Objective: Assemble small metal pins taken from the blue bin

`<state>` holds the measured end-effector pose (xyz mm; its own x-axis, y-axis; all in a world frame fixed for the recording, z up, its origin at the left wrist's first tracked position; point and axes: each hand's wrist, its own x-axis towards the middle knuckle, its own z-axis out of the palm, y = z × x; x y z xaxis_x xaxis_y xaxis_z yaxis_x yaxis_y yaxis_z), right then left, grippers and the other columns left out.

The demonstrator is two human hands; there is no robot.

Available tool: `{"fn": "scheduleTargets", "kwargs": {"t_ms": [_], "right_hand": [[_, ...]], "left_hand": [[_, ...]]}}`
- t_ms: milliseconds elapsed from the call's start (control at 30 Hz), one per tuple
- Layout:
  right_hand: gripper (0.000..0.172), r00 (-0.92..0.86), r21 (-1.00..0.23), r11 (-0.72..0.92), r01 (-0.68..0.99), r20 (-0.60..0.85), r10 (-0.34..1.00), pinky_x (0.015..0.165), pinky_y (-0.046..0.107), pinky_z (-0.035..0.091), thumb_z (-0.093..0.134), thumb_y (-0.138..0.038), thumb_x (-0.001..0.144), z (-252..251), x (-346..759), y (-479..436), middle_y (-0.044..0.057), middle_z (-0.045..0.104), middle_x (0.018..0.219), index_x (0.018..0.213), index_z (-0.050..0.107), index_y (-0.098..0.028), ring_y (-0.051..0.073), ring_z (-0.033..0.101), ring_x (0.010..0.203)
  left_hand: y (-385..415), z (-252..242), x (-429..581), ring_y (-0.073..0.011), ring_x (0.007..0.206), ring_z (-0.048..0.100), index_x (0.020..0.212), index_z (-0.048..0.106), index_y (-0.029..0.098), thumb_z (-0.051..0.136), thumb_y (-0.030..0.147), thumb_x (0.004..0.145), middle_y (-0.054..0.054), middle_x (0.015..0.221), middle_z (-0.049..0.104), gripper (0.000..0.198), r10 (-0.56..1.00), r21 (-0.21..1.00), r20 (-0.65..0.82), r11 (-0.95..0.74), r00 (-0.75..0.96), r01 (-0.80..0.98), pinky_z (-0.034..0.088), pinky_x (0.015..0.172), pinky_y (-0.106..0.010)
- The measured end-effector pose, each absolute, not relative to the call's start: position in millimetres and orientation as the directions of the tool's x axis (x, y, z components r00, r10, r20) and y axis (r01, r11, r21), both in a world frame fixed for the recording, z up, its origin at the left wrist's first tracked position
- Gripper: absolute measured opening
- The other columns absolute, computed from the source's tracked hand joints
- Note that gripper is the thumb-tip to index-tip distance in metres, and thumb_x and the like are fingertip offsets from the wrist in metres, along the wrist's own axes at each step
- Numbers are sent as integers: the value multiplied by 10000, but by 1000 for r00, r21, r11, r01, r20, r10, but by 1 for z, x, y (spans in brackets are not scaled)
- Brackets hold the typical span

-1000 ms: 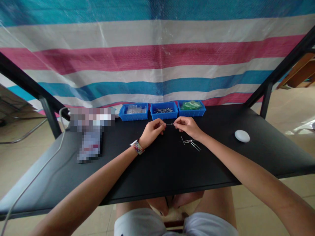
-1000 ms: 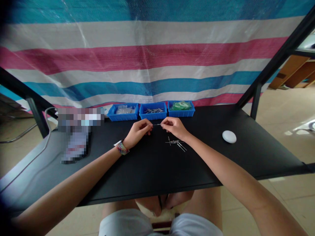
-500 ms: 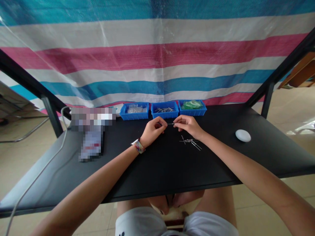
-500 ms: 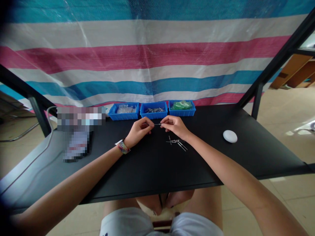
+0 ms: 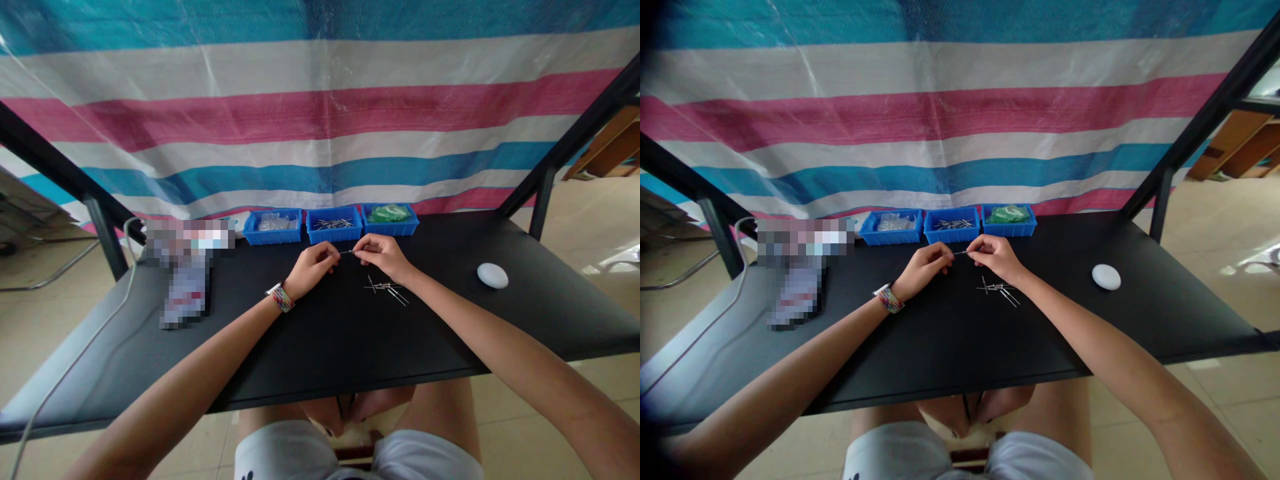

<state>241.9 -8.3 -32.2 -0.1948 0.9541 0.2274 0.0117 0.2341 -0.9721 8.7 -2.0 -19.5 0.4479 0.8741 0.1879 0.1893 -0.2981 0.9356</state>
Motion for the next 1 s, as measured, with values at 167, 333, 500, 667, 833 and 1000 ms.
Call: {"fn": "scheduleTargets", "kwargs": {"t_ms": [167,333,500,667,833,1000], "right_hand": [[188,-226,-963,261,61,241,944,622,296,542,855,-349,792,-33,242,-10,30,737,795,856,767,-195,156,673,650],[241,-238,-969,240,58,220,946,638,301,565,876,-376,773,-31,242,-11,31,749,837,889,769,-195,159,677,672],[280,-249,-975,219,45,201,947,612,289,557,859,-441,799,-27,241,-12,32,749,841,903,769,-197,142,658,637],[319,-248,-978,206,38,190,950,622,301,567,852,-493,813,-28,243,-11,46,771,838,899,758,-201,149,666,632],[327,-223,-980,197,29,186,957,617,304,560,924,-437,722,-27,243,-10,19,733,767,855,746,-198,155,664,627],[329,-206,-978,205,41,192,959,600,300,548,932,-429,703,-26,241,-11,14,717,750,845,744,-200,155,655,620]], "left_hand": [[-2,-20,9,-133,700,634,867,664,169,663,417,962,-23,805,668,265,855,935,193,-310,481,176,532,652,-254],[-2,-21,10,-137,714,626,904,672,176,716,352,908,-19,831,655,181,852,938,211,-314,480,146,549,644,-256],[-2,-23,10,-136,722,622,922,667,175,740,359,915,-23,840,646,198,853,939,239,-325,464,113,560,637,-253],[-1,-24,10,-136,714,633,934,668,179,745,395,929,-34,875,660,229,852,926,261,-354,453,132,567,630,-262],[-2,-23,10,-130,681,627,927,657,180,766,403,913,-22,849,652,249,856,934,244,-334,456,127,550,619,-264],[-3,-21,10,-129,675,614,882,650,179,734,449,939,-15,810,639,288,850,939,220,-318,478,133,532,629,-262]]}}
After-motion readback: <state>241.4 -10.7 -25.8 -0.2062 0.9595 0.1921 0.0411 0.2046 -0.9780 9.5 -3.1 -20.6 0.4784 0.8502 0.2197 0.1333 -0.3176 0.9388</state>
